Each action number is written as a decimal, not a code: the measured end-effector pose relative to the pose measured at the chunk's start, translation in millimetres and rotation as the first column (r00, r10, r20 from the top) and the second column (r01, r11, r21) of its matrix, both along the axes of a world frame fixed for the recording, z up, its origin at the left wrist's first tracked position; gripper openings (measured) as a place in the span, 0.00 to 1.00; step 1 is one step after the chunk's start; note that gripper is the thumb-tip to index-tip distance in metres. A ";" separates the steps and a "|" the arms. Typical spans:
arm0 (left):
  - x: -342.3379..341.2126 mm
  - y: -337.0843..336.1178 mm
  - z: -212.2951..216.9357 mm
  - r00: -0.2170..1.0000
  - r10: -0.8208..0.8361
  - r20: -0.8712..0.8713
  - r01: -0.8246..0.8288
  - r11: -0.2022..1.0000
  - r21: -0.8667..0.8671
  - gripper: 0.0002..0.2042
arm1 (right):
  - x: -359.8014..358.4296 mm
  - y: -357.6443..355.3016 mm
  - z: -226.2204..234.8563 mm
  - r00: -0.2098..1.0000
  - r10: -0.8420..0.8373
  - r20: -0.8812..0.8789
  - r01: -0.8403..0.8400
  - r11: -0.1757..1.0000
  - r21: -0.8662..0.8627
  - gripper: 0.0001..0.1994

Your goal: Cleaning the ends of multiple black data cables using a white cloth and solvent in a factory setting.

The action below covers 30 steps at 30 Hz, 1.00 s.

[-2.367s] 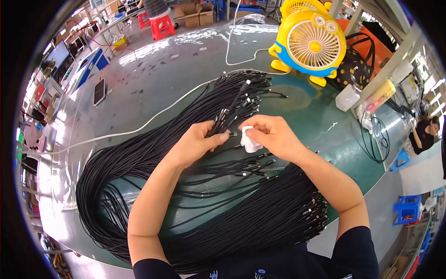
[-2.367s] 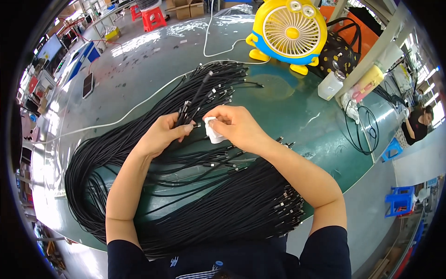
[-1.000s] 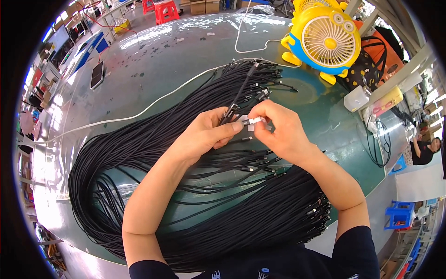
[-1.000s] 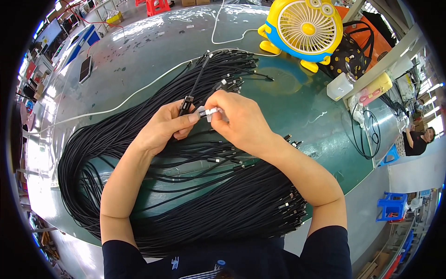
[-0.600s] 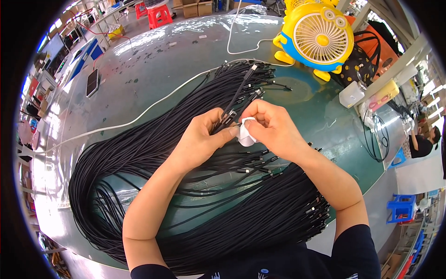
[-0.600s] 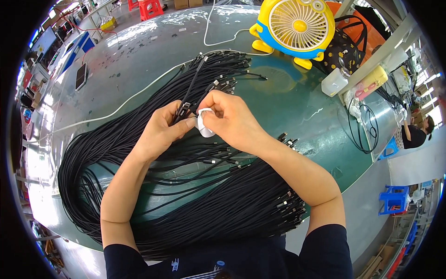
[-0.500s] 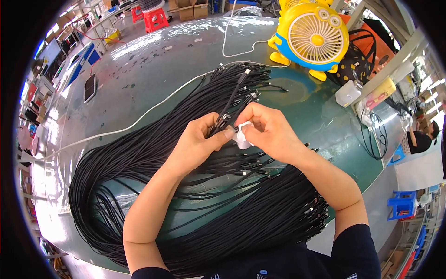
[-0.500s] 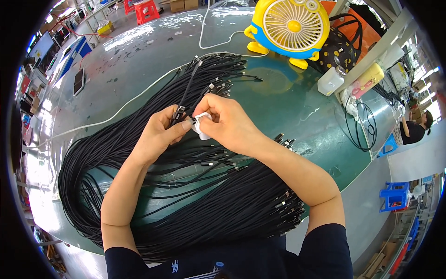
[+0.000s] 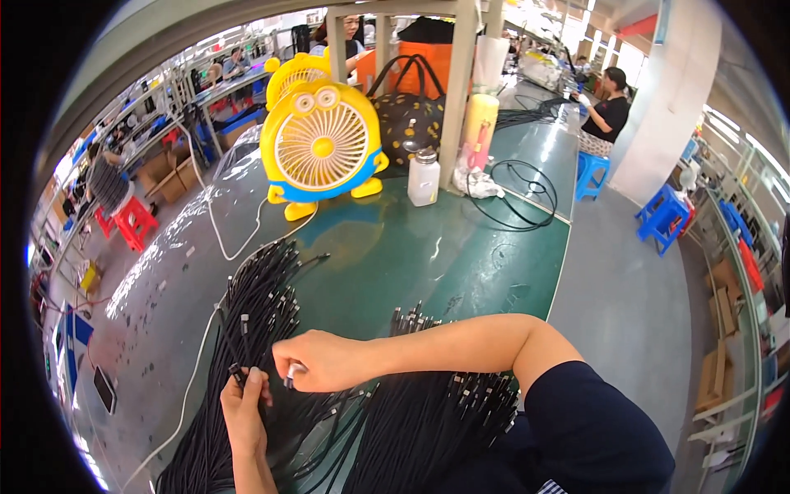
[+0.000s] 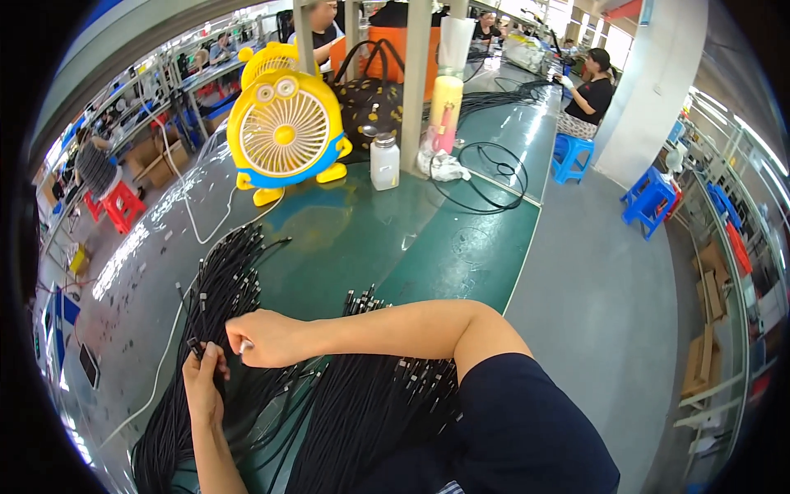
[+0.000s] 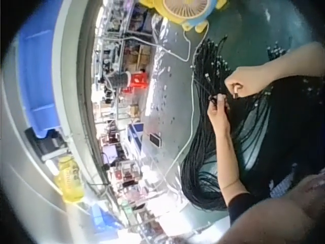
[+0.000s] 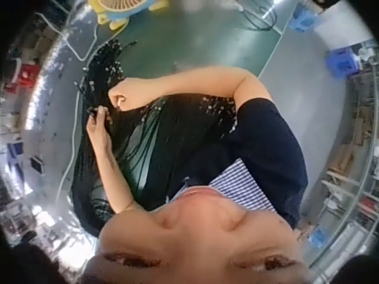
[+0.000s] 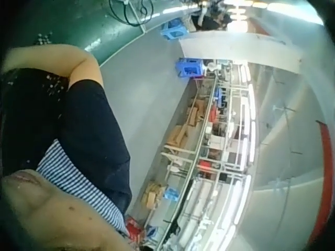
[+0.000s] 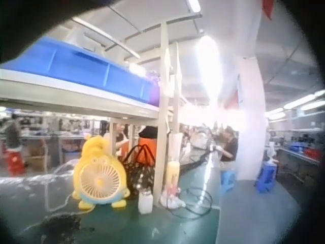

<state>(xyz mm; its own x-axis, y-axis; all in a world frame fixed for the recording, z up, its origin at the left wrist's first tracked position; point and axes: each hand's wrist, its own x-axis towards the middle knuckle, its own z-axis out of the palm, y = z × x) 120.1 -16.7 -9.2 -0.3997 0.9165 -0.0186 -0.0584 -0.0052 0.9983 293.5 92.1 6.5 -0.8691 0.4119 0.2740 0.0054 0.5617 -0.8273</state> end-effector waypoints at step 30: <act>-7.0 -11.8 8.2 0.968 -0.241 0.072 0.248 0.964 -0.097 0.15 | -10.6 2.6 22.8 0.998 0.064 -0.020 -0.067 0.972 -0.223 0.06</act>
